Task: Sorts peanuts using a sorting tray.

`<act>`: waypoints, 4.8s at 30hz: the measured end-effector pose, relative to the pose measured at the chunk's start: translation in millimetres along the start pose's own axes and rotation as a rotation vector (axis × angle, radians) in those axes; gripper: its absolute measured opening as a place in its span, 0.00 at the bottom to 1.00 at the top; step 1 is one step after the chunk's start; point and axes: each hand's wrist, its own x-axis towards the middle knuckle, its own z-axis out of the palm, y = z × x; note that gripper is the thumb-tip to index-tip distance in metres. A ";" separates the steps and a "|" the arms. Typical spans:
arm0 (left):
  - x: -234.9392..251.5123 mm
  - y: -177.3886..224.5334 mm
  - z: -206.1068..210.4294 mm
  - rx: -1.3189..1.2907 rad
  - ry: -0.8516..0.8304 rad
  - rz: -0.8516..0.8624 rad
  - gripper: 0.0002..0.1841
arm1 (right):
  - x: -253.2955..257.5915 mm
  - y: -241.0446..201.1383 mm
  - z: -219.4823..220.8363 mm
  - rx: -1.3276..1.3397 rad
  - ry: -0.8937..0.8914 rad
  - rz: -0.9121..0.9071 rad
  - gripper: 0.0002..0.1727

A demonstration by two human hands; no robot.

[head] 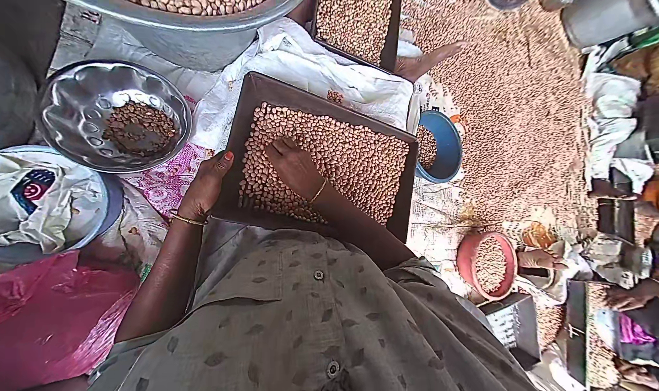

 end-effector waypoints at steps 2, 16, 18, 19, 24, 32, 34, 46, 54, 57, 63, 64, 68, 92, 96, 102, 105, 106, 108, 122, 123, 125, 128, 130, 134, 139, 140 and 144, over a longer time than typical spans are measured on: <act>-4.0 1.4 1.0 -0.003 0.004 -0.013 0.28 | -3.2 -3.1 -4.6 0.029 -0.061 0.013 0.16; -7.1 8.1 8.0 0.046 0.106 -0.027 0.22 | -38.6 161.9 -185.8 0.173 0.810 0.505 0.12; -7.5 10.4 9.3 0.056 0.102 -0.024 0.21 | -90.8 166.0 -180.4 0.069 0.606 0.729 0.14; -7.8 11.8 9.6 0.065 0.102 -0.027 0.21 | -116.5 166.1 -172.7 0.073 0.499 0.850 0.16; -3.1 7.5 4.1 0.062 0.037 0.027 0.12 | -223.2 140.2 -106.2 0.506 0.236 1.196 0.24; -0.9 -1.7 -3.1 -0.046 0.051 0.092 0.11 | -224.1 101.2 -116.8 0.783 0.248 1.242 0.26; -2.3 -0.2 -0.6 -0.051 0.048 0.102 0.11 | -218.7 115.8 -109.2 0.633 0.292 1.217 0.20; -7.8 12.2 7.3 -0.069 0.084 0.074 0.10 | -133.1 197.8 -92.7 0.149 0.166 0.708 0.13; -5.8 12.4 6.1 -0.058 0.078 0.049 0.10 | -130.1 196.3 -90.3 0.121 0.038 0.781 0.13; -5.8 12.2 6.8 -0.050 0.087 0.047 0.10 | -132.9 194.0 -93.6 0.155 0.086 0.743 0.12; -5.4 11.7 6.2 -0.062 0.090 0.056 0.11 | -154.3 196.6 -93.1 0.869 0.793 0.753 0.08; -4.7 11.8 6.3 -0.068 0.090 0.059 0.11 | -156.9 198.0 -100.7 1.092 0.972 0.806 0.11; -4.2 10.4 5.2 -0.054 0.093 0.055 0.11 | -152.9 193.4 -121.9 1.247 1.023 1.014 0.23; -5.1 9.4 5.8 -0.068 0.087 0.072 0.10 | -111.4 175.6 -103.3 0.213 0.257 0.959 0.14; -3.2 9.7 4.6 -0.067 0.081 0.055 0.10 | -120.5 183.1 -87.6 0.259 0.321 0.985 0.14; -4.1 3.0 0.8 -0.052 0.076 0.048 0.12 | -123.4 177.3 -79.0 0.308 0.178 0.669 0.20; -3.4 5.5 2.1 -0.034 0.078 0.055 0.11 | -131.6 174.2 -86.2 0.735 0.451 0.400 0.19; -4.0 5.8 2.0 -0.032 0.079 0.057 0.11 | -135.7 171.5 -92.3 0.773 0.528 0.418 0.18; -4.8 5.2 1.3 -0.041 0.076 0.063 0.11 | -152.5 167.4 -104.9 0.656 0.595 0.562 0.17; -2.9 -1.9 -3.0 -0.109 0.029 0.052 0.11 | -214.3 98.8 -103.7 0.159 0.436 1.101 0.24; -0.8 -3.2 -3.4 -0.111 0.026 0.060 0.11 | -203.6 92.4 -106.1 0.113 0.486 1.015 0.20; 1.1 -2.4 -3.1 -0.111 0.024 0.058 0.11 | -177.5 78.5 -106.6 0.196 0.546 0.764 0.13; 0.2 1.0 -1.7 -0.098 0.032 0.043 0.10 | -133.4 63.7 -89.9 0.567 0.415 0.462 0.12; -0.3 3.5 -0.6 -0.089 0.045 0.021 0.10 | -111.1 57.5 -67.9 0.548 0.276 0.372 0.11; -0.5 4.6 -0.7 -0.093 0.039 0.025 0.10 | -93.2 45.9 -44.1 0.202 0.055 0.427 0.12; 0.5 2.8 -1.1 -0.119 0.019 0.054 0.10 | -94.8 39.6 -41.7 0.117 0.050 0.478 0.10; 0.2 2.6 -0.5 -0.122 0.022 0.051 0.10 | -96.0 39.5 -40.7 0.109 0.062 0.469 0.10; 0.9 0.4 -1.3 -0.125 0.023 0.056 0.10 | -97.3 41.2 -38.8 0.106 0.075 0.447 0.12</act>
